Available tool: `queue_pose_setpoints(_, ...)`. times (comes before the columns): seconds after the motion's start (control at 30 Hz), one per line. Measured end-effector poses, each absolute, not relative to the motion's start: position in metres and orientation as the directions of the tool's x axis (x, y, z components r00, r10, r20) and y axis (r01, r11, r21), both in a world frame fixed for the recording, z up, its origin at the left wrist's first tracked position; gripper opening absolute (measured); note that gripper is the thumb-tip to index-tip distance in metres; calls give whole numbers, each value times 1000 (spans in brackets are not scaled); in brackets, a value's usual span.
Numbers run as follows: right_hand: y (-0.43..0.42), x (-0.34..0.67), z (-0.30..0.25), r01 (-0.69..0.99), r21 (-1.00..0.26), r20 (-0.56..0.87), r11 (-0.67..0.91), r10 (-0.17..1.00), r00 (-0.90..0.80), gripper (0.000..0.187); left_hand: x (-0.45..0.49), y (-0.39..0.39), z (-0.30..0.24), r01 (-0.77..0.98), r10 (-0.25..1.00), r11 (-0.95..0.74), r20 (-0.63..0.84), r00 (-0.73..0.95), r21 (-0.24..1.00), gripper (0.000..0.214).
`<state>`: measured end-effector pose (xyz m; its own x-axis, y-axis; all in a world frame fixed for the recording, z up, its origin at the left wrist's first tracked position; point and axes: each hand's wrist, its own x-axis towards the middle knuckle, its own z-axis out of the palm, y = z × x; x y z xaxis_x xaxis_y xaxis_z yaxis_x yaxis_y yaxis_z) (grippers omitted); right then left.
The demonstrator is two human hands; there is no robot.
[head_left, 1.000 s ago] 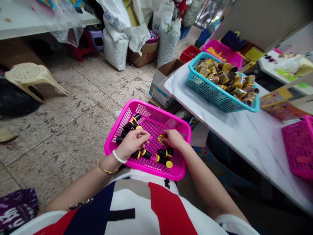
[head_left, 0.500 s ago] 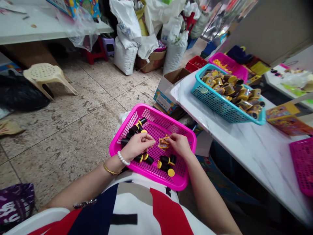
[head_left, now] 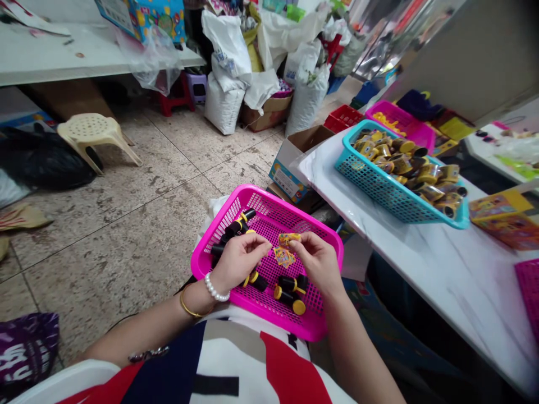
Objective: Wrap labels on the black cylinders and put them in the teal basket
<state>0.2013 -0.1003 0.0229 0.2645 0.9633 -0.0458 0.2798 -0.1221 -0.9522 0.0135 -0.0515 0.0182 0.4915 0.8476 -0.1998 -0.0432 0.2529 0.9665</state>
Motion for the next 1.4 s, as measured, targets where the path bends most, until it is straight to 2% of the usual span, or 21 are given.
queue_pose_setpoints(0.2, -106, 182, 31, 268, -959, -23, -92, 968, 252, 20, 13, -56, 28, -68, 897, 199, -154, 414, 978, 23)
queue_pose_setpoints(0.43, -106, 178, 25, 359, -930, 14, -71, 974, 227, 18, 12, -51, 20, -167, 822, 378, -248, 512, 910, 25)
queue_pose_setpoints(0.6, -106, 174, 25, 456, -889, 37, -50, 983, 179, 16, 10, -45, 13, -96, 708, 493, -334, 623, 865, 29)
queue_pose_setpoints(0.73, -105, 168, 27, 555, -832, 103, -7, 981, 166, 13, 9, -44, 12, -34, 736, 460, -360, 574, 887, 27)
queue_pose_setpoints(0.8, -103, 167, 25, 528, -849, 86, -7, 985, 151, 14, 9, -43, 13, -24, 763, 448, -369, 531, 894, 25)
queue_pose_setpoints(0.93, -98, 170, 16, 302, -950, -65, -79, 996, 55, 20, 5, -37, 20, -66, 810, 432, -355, 466, 899, 23)
queue_pose_setpoints(1.0, -96, 174, 11, 320, -942, -113, -105, 994, -5, 21, 2, -32, 23, -61, 832, 401, -335, 443, 914, 22)
queue_pose_setpoints(1.17, -93, 175, 2, 553, -833, -159, -11, 963, -220, 16, -7, -23, 25, 50, 883, 276, -274, 382, 960, 24)
queue_pose_setpoints(1.3, -93, 159, -12, 815, -575, -156, 75, 967, -200, 14, -8, -23, 24, 97, 928, 177, -199, 314, 979, 24)
queue_pose_setpoints(1.4, -94, 145, -25, 869, -478, -152, 126, 963, -224, 26, -5, -25, 25, 107, 921, 194, -218, 322, 975, 20)
